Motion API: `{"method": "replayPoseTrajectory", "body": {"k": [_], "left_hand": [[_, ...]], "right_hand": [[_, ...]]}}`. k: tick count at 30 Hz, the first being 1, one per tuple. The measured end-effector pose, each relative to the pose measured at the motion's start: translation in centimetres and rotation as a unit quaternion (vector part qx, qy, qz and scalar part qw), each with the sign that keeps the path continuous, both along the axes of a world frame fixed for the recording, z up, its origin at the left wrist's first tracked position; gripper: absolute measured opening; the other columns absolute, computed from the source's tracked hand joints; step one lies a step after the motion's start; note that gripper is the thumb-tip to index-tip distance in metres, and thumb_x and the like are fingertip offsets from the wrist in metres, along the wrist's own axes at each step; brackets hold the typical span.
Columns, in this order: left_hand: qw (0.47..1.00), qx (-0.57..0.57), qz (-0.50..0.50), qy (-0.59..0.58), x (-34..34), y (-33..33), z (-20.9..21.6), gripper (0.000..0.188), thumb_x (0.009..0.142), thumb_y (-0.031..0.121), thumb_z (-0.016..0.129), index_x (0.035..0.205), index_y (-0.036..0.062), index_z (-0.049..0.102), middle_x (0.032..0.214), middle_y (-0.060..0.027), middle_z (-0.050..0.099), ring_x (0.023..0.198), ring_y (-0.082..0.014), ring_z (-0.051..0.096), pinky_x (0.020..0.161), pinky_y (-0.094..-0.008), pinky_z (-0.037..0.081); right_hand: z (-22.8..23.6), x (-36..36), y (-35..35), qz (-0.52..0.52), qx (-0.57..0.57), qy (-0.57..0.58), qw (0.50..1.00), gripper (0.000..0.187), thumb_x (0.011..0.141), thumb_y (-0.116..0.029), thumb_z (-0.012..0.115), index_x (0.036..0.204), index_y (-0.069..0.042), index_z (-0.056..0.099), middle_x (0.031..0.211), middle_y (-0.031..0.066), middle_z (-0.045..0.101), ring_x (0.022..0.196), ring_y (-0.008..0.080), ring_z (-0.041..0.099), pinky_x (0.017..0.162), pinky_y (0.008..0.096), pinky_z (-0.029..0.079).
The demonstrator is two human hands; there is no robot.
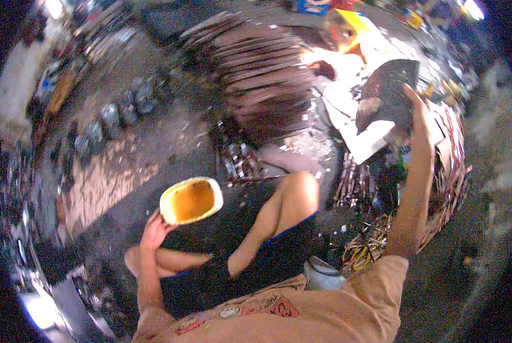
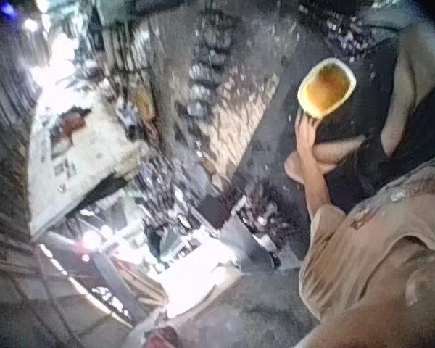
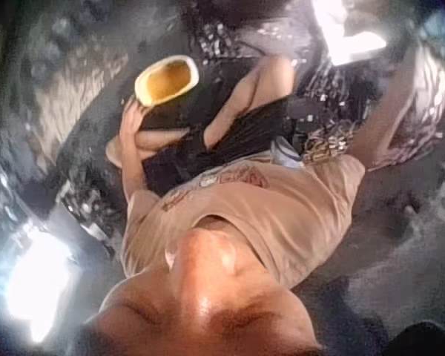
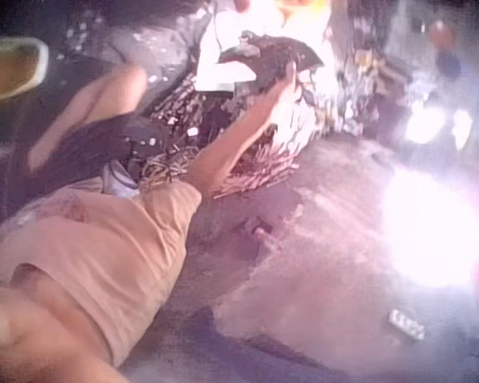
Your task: The person sits on the floor and assembles sandals by applying adhesive to the sole with a brush, then attaching straps and pressing them into place. They repeat this process for multiple units, handling soles, straps, and adhesive containers.
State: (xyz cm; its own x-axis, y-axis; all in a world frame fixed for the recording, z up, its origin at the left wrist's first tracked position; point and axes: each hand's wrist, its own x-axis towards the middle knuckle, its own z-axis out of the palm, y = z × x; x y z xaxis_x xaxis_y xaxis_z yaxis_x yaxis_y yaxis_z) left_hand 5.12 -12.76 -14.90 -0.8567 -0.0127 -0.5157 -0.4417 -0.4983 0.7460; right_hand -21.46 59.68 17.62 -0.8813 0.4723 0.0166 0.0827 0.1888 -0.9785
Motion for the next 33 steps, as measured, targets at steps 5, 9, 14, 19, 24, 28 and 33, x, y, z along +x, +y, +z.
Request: {"method": "replayPoseTrajectory", "body": {"k": [5, 9, 14, 19, 24, 28, 33], "left_hand": [[1.000, -0.012, -0.001, 0.005, -0.2, -0.3, 0.0, 0.052, 0.111, 0.035, 0.062, 0.155, 0.0082, 0.053, 0.132, -0.0094, 0.071, 0.119, -0.0266, 0.072, 0.102, -0.0489, 0.061], [0.998, 0.038, 0.033, 0.030, 0.8, -0.2, 0.6, 0.056, 0.110, 0.051, 0.059, 0.152, 0.0126, 0.057, 0.135, -0.0070, 0.070, 0.126, -0.0301, 0.067, 0.109, -0.0560, 0.055], [0.985, 0.151, 0.066, 0.054, 0.7, -1.3, -0.3, 0.080, 0.105, 0.074, 0.050, 0.160, 0.0153, 0.050, 0.147, -0.0066, 0.061, 0.137, -0.0250, 0.055, 0.114, -0.0542, 0.047], [0.999, -0.028, 0.011, 0.021, 0.9, 0.9, 1.4, 0.087, 0.101, 0.070, 0.063, 0.164, 0.0129, 0.044, 0.160, -0.0051, 0.053, 0.147, -0.0244, 0.048, 0.122, -0.0540, 0.035], [0.999, 0.011, 0.033, 0.035, -0.7, 2.0, 1.1, 0.075, 0.097, 0.041, 0.080, 0.155, 0.0042, 0.050, 0.149, -0.0087, 0.059, 0.136, -0.0223, 0.057, 0.116, -0.0410, 0.045], [0.999, -0.022, 0.020, 0.030, -1.7, 2.0, 3.0, 0.055, 0.098, 0.031, 0.077, 0.143, 0.0044, 0.059, 0.132, -0.0049, 0.068, 0.122, -0.0216, 0.066, 0.107, -0.0407, 0.052], [0.998, -0.039, 0.041, 0.028, -1.5, 1.7, 2.2, 0.044, 0.096, 0.023, 0.073, 0.134, 0.0025, 0.065, 0.127, -0.0070, 0.069, 0.114, -0.0224, 0.068, 0.103, -0.0389, 0.053]], "right_hand": [[-2.4, 5.7, -15.6, 0.075, -0.062, -0.052, 0.994, 0.045, 0.094, -0.039, 0.079, 0.126, -0.008, 0.074, 0.127, 0.0137, 0.072, 0.115, 0.0211, 0.067, 0.101, 0.0401, 0.051], [-9.0, 9.6, -29.3, 0.188, -0.118, -0.151, 0.963, 0.054, 0.094, -0.041, 0.081, 0.135, -0.008, 0.071, 0.121, 0.0104, 0.070, 0.118, 0.0230, 0.061, 0.106, 0.0402, 0.047], [-21.0, 11.3, -35.6, 0.295, -0.061, -0.161, 0.940, 0.032, 0.105, -0.034, 0.072, 0.119, -0.006, 0.072, 0.092, -0.0033, 0.064, 0.078, 0.0095, 0.059, 0.064, 0.0287, 0.050], [-16.8, 8.1, -34.6, 0.199, -0.200, 0.050, 0.958, 0.032, 0.109, -0.031, 0.068, 0.128, -0.006, 0.072, 0.093, 0.0001, 0.067, 0.067, 0.0067, 0.052, 0.058, 0.0228, 0.043], [-16.0, 8.4, -40.4, 0.322, -0.481, 0.075, 0.812, 0.047, 0.108, -0.035, 0.068, 0.145, -0.006, 0.064, 0.106, 0.0050, 0.073, 0.093, 0.0150, 0.063, 0.090, 0.0316, 0.051], [-27.7, 12.2, -37.0, 0.315, -0.085, -0.091, 0.941, 0.044, 0.105, -0.031, 0.070, 0.137, -0.002, 0.068, 0.115, 0.0053, 0.074, 0.106, 0.0167, 0.066, 0.101, 0.0317, 0.049], [-26.1, 11.3, -37.8, 0.358, -0.243, -0.322, 0.842, 0.043, 0.093, -0.014, 0.079, 0.133, 0.001, 0.068, 0.118, 0.0088, 0.074, 0.103, 0.0196, 0.071, 0.091, 0.0344, 0.058]]}}
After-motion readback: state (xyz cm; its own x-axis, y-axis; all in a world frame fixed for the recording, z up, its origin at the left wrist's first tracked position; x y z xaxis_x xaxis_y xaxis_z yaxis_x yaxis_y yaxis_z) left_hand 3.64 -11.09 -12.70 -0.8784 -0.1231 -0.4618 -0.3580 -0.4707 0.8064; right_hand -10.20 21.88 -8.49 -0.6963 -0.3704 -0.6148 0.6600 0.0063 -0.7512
